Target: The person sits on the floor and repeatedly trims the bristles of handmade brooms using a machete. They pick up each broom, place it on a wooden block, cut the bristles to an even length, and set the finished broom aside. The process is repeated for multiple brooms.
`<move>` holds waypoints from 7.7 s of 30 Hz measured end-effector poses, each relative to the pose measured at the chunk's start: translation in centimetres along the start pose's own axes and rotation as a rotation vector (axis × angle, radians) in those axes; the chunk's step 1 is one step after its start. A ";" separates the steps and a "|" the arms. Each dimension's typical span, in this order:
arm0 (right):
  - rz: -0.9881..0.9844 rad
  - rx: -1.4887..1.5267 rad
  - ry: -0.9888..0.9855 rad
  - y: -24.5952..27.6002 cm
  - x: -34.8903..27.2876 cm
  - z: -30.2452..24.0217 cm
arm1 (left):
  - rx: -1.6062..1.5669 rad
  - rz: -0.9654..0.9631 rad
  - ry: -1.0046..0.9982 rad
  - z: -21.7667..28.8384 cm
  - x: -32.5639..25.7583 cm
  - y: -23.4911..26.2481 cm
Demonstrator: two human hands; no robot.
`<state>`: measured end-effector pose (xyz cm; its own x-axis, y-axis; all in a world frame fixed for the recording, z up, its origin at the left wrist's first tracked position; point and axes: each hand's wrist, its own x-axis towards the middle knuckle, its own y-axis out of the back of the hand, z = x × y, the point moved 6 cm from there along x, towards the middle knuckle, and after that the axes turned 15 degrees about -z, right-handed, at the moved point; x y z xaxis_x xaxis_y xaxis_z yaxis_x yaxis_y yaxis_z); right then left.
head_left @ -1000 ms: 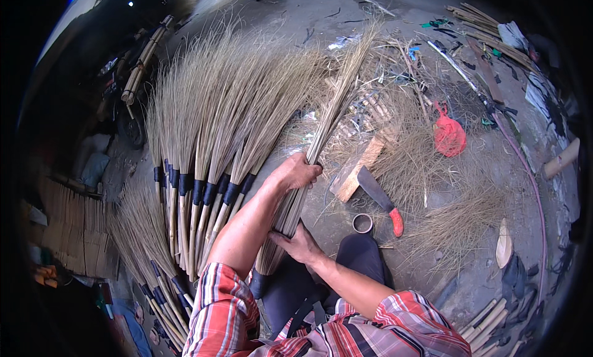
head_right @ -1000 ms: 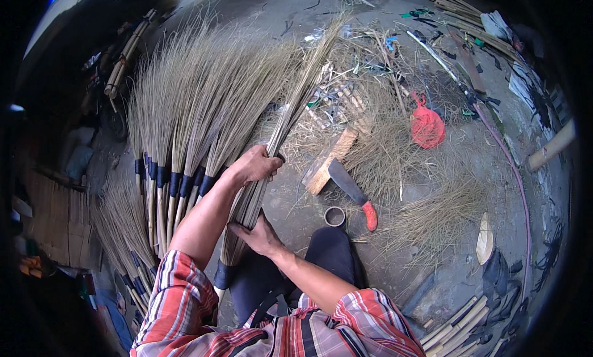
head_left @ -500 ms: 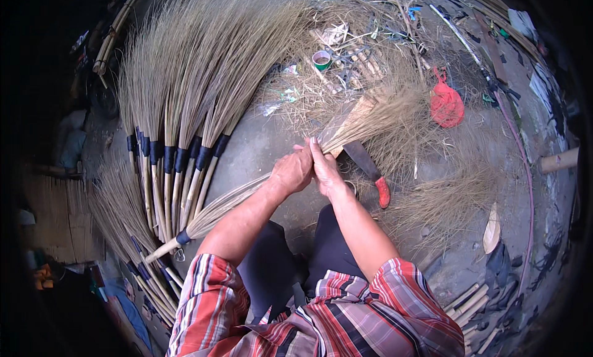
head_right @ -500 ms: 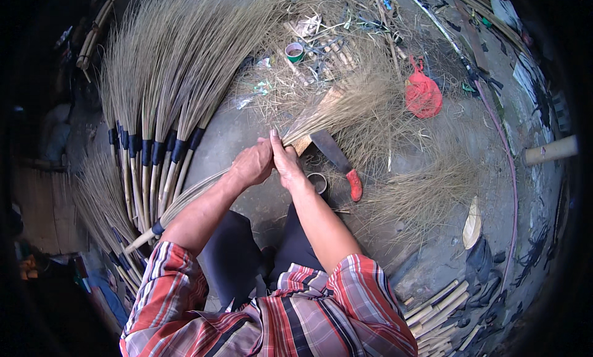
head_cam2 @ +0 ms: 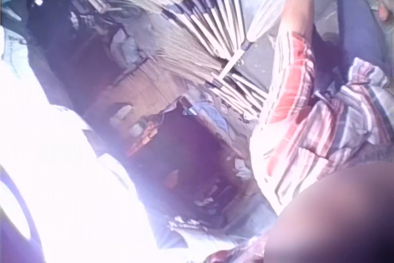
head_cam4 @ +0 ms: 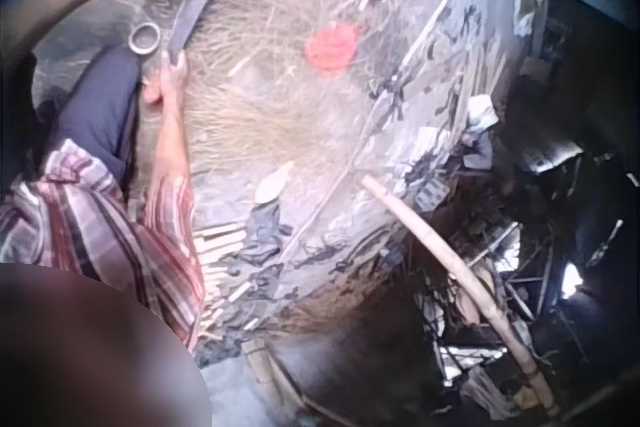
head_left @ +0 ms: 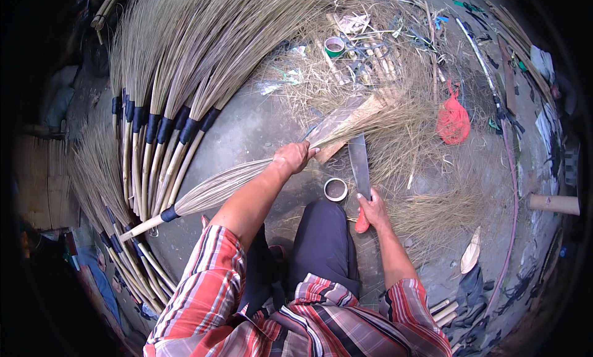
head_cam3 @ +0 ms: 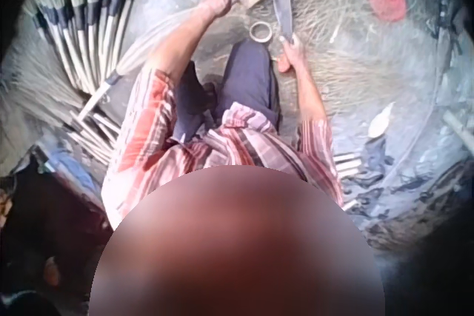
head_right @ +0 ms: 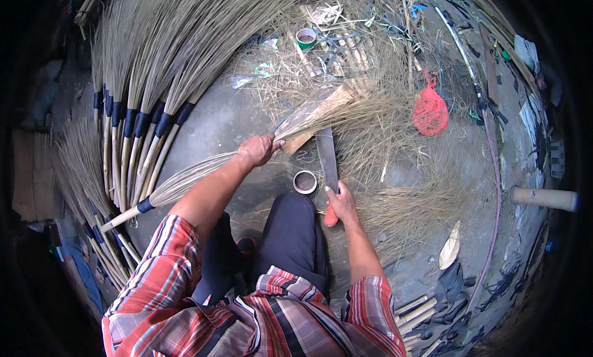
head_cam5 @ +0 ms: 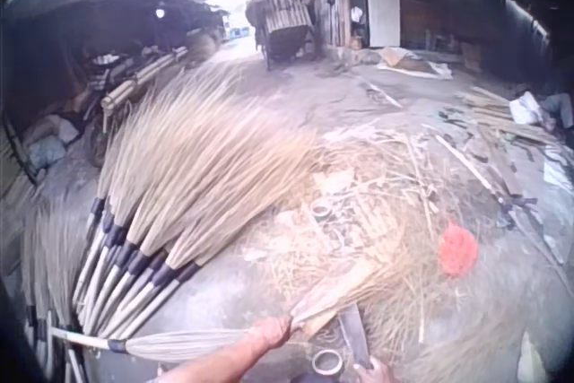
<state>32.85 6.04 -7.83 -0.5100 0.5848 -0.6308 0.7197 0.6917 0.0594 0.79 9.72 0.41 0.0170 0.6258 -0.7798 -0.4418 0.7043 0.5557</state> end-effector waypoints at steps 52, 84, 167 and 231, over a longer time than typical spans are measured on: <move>0.342 -0.481 0.248 -2.1 3.9 -11.0 | -0.130 0.116 0.029 -0.6 1.3 -3.2; -0.161 0.840 0.437 -12.8 3.8 -23.7 | -0.217 0.439 0.429 -33.7 -37.0 -4.9; 0.029 1.088 0.479 -1.8 3.2 -27.6 | 0.084 -0.043 -0.140 2.4 -16.0 7.5; 0.147 -0.747 -0.030 -0.9 3.7 -13.0 | -0.081 -0.022 0.045 -2.6 0.7 -3.7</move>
<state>24.18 13.07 -0.15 -0.4131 0.6883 -0.5963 0.2637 0.7171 0.6451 0.13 6.72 -2.96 -0.0119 0.5940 -0.8044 -0.5127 0.6870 0.5149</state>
